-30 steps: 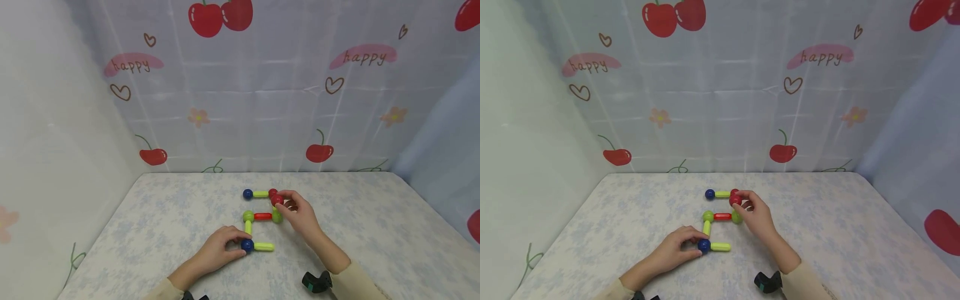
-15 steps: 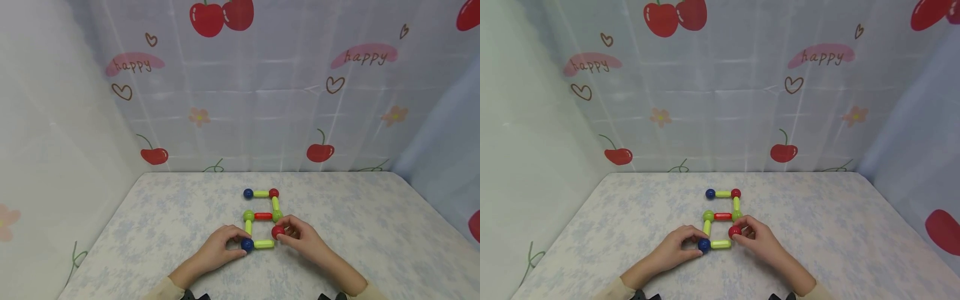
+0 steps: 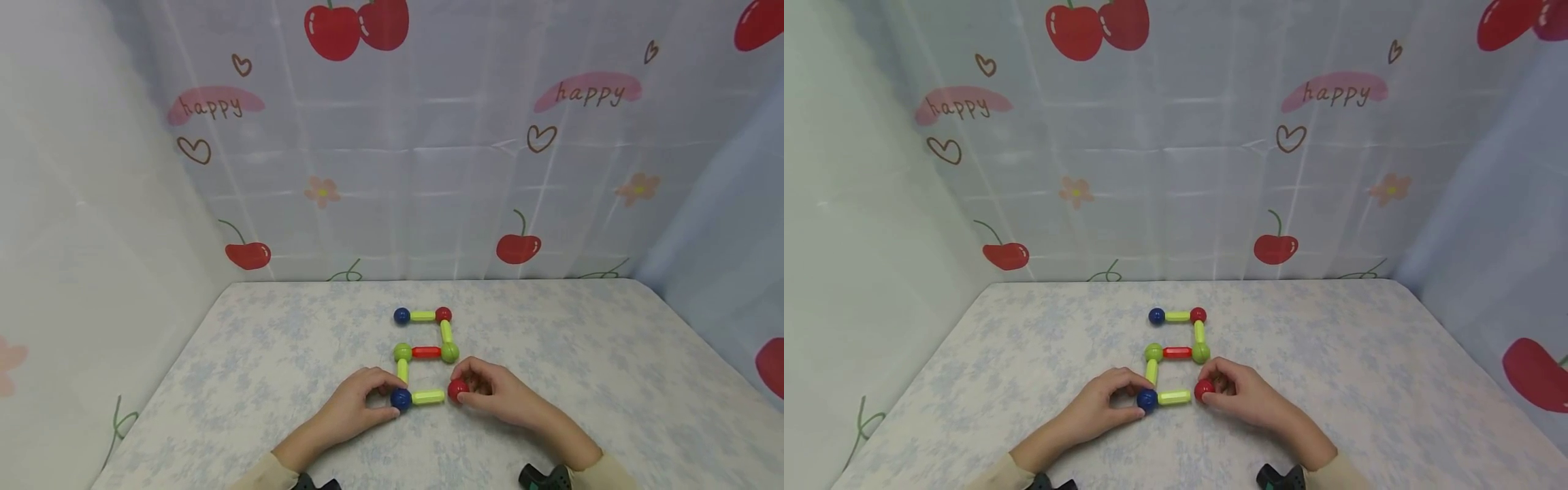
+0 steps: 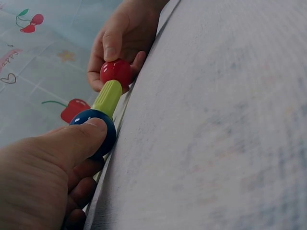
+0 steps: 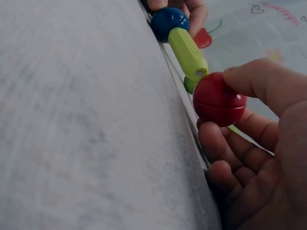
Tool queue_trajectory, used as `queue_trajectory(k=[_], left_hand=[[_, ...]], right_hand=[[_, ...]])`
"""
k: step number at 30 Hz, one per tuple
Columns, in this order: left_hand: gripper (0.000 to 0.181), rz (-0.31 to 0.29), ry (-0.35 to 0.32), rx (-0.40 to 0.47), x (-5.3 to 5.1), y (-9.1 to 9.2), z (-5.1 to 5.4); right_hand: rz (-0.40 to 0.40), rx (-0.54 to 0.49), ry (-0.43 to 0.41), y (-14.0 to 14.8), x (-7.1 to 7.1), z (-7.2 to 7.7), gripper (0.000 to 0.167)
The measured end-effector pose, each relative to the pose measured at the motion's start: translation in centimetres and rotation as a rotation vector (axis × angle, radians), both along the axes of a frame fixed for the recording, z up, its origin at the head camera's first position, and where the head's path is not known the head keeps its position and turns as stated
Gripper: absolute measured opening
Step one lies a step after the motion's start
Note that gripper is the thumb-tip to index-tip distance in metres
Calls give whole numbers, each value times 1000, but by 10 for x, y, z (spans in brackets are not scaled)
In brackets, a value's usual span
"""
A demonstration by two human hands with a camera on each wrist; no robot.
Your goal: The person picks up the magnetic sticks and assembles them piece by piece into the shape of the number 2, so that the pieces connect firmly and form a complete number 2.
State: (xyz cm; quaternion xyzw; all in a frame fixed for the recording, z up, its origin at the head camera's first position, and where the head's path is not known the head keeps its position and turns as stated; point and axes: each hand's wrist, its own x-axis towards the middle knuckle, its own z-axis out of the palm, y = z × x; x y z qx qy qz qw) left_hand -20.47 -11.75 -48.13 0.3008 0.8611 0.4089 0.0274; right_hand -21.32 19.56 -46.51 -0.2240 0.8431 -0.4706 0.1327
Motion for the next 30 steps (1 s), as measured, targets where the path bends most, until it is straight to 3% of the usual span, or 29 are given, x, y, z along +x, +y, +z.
queue_trajectory(k=[15, 23, 30], left_hand=[[36, -5, 11, -21, 2, -2, 3], [36, -14, 37, -5, 3, -3, -1], [44, -7, -32, -9, 4, -3, -2]], right_hand=[[56, 39, 53, -5, 2, -1, 26], [66, 46, 65, -4, 1, -6, 24], [49, -40, 60, -5, 6, -5, 18]])
